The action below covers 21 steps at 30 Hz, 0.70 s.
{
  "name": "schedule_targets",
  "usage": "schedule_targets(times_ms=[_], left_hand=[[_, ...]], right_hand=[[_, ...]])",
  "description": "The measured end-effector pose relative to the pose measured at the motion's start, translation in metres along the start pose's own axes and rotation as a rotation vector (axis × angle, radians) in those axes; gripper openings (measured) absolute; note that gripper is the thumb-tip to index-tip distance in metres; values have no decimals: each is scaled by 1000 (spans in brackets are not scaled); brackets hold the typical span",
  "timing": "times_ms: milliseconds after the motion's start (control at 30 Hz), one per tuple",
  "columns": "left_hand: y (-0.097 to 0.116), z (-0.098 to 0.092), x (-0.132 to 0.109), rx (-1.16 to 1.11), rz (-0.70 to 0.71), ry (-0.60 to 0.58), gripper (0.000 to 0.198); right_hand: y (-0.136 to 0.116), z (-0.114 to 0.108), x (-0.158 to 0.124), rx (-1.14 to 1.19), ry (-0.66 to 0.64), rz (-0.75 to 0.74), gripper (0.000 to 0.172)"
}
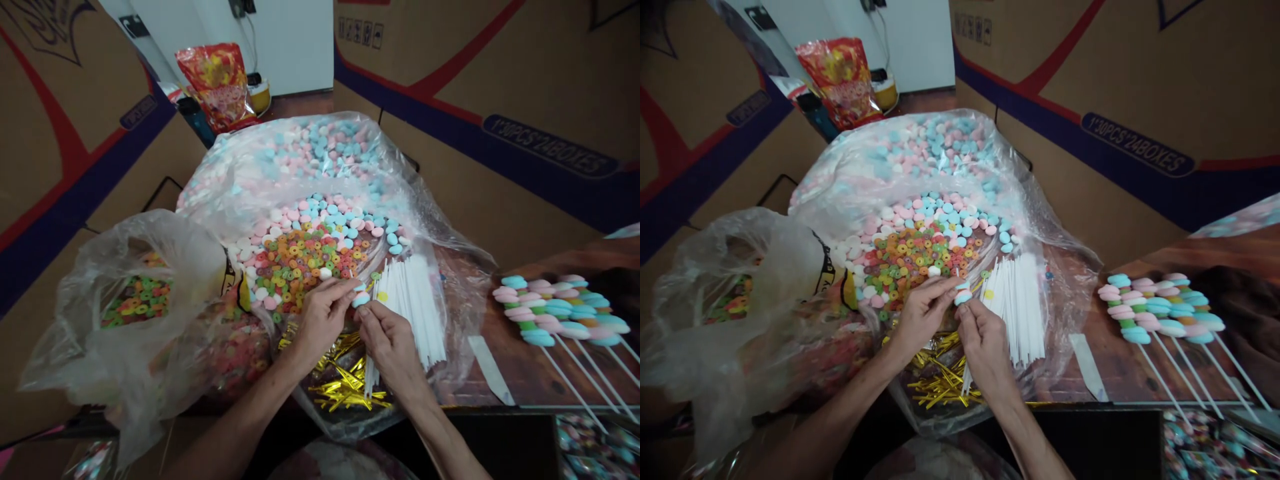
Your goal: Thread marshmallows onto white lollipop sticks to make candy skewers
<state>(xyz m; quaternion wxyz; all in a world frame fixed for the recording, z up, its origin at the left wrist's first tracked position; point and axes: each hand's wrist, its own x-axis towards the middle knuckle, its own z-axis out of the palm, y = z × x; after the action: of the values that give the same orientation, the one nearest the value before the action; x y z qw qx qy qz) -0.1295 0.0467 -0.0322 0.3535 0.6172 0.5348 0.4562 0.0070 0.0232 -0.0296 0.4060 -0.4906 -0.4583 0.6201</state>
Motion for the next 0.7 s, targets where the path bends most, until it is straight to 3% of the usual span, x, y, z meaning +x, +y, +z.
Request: schedule_targets(times_ms=[167, 300, 400, 533, 700], left_hand=[[11, 3, 9, -19, -13, -104, 28], [20, -2, 38, 3, -49, -117, 37], [19, -3, 65, 365, 68, -119, 35], [11, 5, 84, 872, 195, -250, 29], [7, 10, 86, 887, 129, -238, 32]], right_hand=[[0, -2, 2, -7, 110, -29, 36], [-8, -17, 3, -77, 222, -70, 37], [-10, -29, 3, -165, 336, -121, 35], [-2, -37, 2, -253, 356, -126, 32], [14, -37, 3, -329, 333, -174, 31]])
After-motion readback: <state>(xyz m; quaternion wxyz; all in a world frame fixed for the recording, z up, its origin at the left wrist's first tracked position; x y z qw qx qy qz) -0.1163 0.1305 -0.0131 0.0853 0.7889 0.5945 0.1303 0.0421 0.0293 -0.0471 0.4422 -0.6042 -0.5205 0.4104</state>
